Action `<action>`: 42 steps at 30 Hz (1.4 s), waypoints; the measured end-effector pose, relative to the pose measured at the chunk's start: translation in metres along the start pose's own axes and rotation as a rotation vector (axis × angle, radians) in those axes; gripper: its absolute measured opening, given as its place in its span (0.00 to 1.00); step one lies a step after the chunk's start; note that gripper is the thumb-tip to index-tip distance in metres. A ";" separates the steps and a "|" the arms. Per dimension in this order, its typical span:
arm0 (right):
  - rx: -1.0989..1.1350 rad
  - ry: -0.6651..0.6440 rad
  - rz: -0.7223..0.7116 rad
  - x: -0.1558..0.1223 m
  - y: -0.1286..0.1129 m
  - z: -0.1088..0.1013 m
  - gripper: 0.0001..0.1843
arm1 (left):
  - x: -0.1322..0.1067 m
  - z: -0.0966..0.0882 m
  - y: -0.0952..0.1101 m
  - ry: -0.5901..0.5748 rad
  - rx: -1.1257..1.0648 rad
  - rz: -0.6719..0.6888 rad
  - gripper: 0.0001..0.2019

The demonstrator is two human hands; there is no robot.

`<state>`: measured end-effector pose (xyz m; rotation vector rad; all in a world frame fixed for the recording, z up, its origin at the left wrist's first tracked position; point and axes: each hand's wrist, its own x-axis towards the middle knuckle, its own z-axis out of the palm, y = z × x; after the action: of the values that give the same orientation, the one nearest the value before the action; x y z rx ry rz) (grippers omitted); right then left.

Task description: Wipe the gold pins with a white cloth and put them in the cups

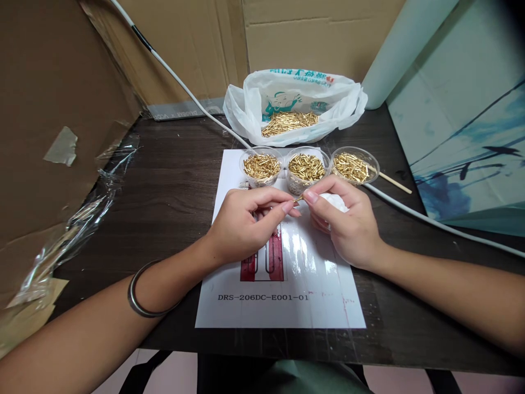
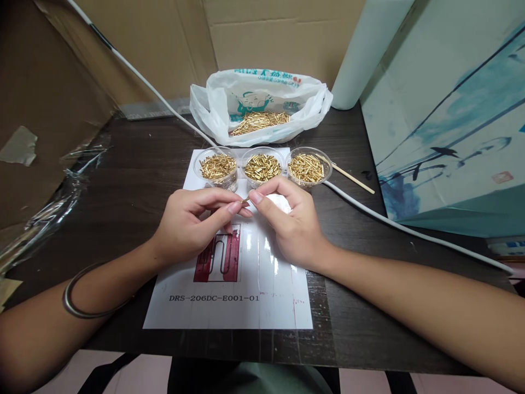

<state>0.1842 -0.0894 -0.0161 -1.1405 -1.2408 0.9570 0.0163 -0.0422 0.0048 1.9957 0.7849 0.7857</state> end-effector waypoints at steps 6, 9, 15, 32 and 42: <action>-0.060 -0.014 -0.020 -0.001 -0.002 0.001 0.07 | -0.002 -0.001 0.000 0.043 0.159 0.089 0.07; -0.087 -0.029 -0.032 0.000 -0.003 0.001 0.07 | -0.003 0.000 -0.001 0.076 0.208 0.135 0.07; -0.155 0.003 -0.055 0.001 -0.004 0.002 0.06 | -0.003 0.003 -0.006 0.191 0.274 0.186 0.06; -0.168 -0.001 -0.021 -0.001 -0.006 0.002 0.08 | -0.001 0.004 -0.003 0.239 0.144 0.066 0.06; -0.157 -0.012 0.016 -0.001 -0.007 0.002 0.10 | -0.001 0.004 -0.004 0.252 0.131 0.080 0.05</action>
<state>0.1818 -0.0912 -0.0093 -1.2696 -1.3373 0.8916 0.0180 -0.0429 -0.0007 2.0798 0.9260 1.0717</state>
